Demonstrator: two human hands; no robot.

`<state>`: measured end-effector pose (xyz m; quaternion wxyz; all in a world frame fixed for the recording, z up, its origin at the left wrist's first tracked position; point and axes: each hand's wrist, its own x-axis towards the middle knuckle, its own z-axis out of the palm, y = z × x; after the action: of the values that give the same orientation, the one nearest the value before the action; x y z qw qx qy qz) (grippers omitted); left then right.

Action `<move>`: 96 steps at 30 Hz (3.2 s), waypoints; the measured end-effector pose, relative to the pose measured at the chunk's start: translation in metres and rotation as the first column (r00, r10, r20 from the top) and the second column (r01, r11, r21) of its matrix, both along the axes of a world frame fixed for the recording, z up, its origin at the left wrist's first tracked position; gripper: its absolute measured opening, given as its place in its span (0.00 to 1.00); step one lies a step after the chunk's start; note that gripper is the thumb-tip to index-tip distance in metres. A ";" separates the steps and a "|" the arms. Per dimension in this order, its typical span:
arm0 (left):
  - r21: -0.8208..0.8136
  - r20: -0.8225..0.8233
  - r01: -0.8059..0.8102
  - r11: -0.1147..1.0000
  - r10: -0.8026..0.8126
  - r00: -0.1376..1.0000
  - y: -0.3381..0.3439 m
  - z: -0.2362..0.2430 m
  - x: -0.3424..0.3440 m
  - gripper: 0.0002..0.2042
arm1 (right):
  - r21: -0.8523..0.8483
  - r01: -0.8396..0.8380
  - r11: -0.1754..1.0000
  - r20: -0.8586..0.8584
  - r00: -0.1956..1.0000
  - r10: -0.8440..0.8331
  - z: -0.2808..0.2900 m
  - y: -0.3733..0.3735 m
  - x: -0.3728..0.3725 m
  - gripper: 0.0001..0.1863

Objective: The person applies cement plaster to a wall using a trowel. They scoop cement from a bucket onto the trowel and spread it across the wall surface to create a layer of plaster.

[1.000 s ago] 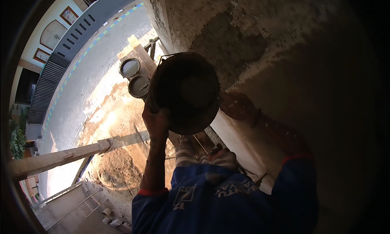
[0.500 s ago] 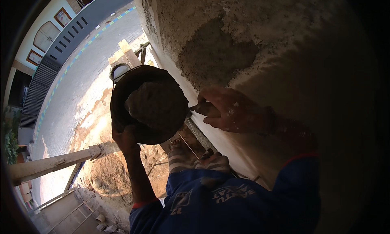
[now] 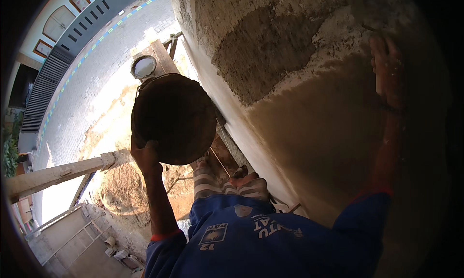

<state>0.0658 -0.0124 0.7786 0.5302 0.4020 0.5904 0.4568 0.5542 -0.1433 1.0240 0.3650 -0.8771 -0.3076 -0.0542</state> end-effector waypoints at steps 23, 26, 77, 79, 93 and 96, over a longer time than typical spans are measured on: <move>0.133 0.190 0.360 0.923 -0.380 0.905 -0.043 0.039 0.062 0.31 | -0.379 -0.768 0.517 -0.263 0.625 0.735 -0.136 -0.070 -0.150 0.22; 0.129 0.093 0.388 0.913 -0.400 0.912 -0.037 0.048 0.059 0.31 | 0.255 -0.759 0.599 -0.312 0.522 0.794 -0.179 -0.067 -0.150 0.23; 0.369 -0.322 0.538 0.758 -0.439 0.839 -0.021 0.063 0.110 0.29 | 0.539 -0.673 0.508 -0.586 0.134 0.799 -0.296 -0.041 -0.203 0.15; 0.323 -0.051 0.450 0.832 -0.460 0.887 -0.020 0.070 0.107 0.29 | 0.594 -0.490 0.639 -0.722 0.027 0.692 -0.291 -0.038 -0.193 0.14; 0.277 0.118 0.337 0.900 -0.380 0.917 0.012 0.030 0.083 0.29 | -0.416 -0.775 0.476 0.140 0.462 0.876 -0.182 -0.013 -0.156 0.08; 0.172 0.129 0.192 0.966 -0.215 0.968 0.021 0.021 0.045 0.28 | -0.205 -0.911 0.357 -0.080 0.379 0.922 -0.127 0.024 -0.183 0.09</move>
<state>0.1109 0.0081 0.7995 0.5827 0.4667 0.4672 0.4736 0.3710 -0.1188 0.8967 0.2287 -0.5891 -0.7561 0.1705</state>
